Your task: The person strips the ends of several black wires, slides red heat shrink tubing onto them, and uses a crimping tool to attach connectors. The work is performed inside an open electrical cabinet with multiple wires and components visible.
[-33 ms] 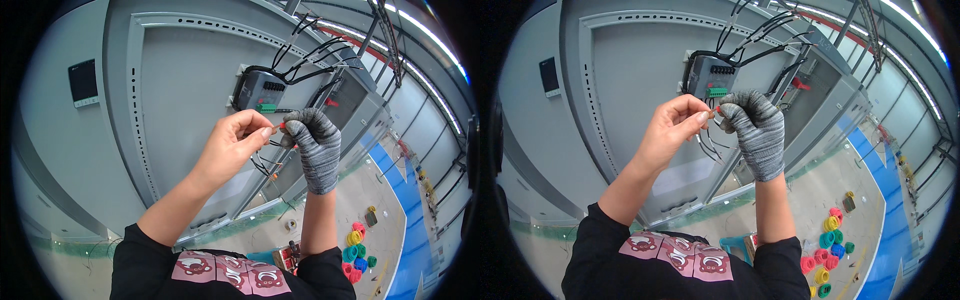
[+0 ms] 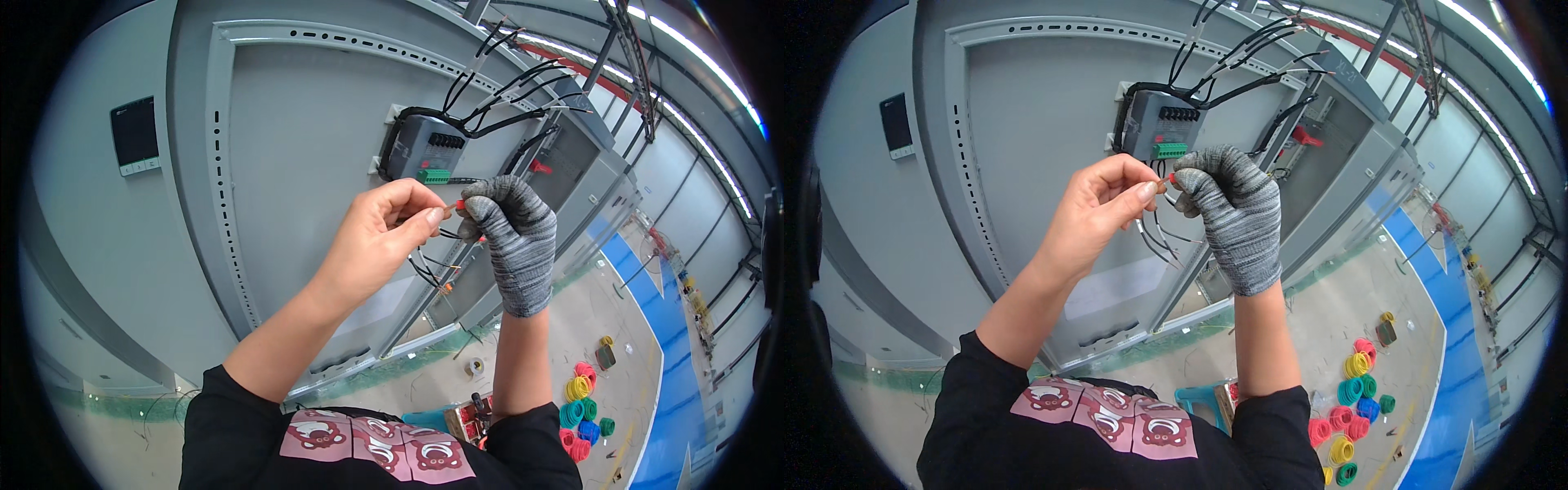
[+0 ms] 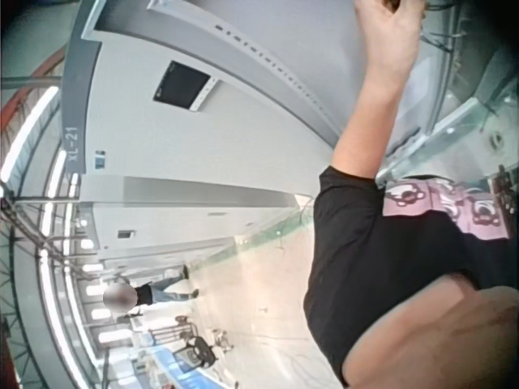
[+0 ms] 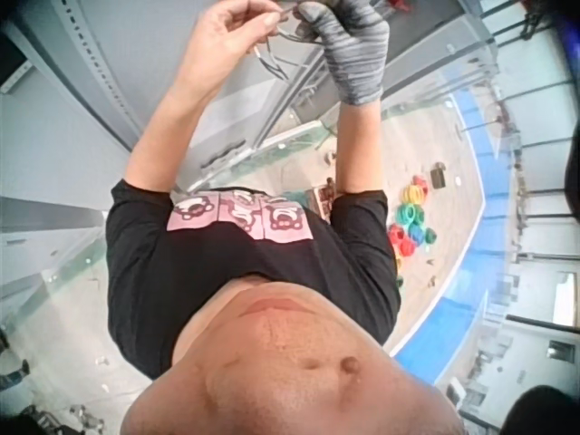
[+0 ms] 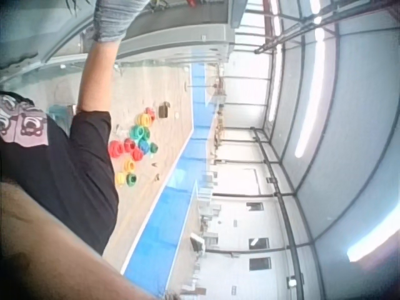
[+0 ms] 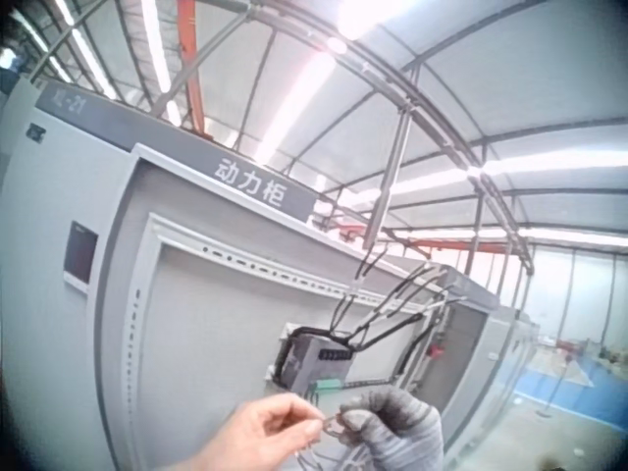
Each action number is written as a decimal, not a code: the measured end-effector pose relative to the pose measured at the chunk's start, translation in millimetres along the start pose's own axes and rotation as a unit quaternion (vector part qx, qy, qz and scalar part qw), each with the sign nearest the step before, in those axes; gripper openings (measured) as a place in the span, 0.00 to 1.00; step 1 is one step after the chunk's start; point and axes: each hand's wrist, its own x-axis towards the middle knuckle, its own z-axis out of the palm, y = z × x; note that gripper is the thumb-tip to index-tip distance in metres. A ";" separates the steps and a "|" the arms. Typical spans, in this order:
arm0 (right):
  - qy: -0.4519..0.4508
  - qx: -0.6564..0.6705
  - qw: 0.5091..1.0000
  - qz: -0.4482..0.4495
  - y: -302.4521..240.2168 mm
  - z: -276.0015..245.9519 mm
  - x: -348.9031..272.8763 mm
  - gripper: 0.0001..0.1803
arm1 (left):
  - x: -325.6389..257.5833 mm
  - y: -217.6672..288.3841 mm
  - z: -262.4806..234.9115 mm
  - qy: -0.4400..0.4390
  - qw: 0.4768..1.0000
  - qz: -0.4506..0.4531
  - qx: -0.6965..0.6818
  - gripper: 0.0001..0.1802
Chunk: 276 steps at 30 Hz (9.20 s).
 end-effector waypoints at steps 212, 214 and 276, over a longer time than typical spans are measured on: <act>-0.169 -0.337 0.915 -0.144 -0.1 -21.4 -3.4 0.08 | -1.6 -12.0 -2.4 -0.086 0.946 0.148 0.276 0.01; -0.183 -0.325 0.924 -0.085 -9.6 -21.1 -5.8 0.08 | -2.0 -7.0 -7.8 -0.100 0.908 0.178 0.366 0.02; -0.373 -0.490 0.785 -0.064 -20.6 -20.0 9.9 0.14 | 10.6 -20.2 -26.9 -0.207 0.904 0.179 0.330 0.03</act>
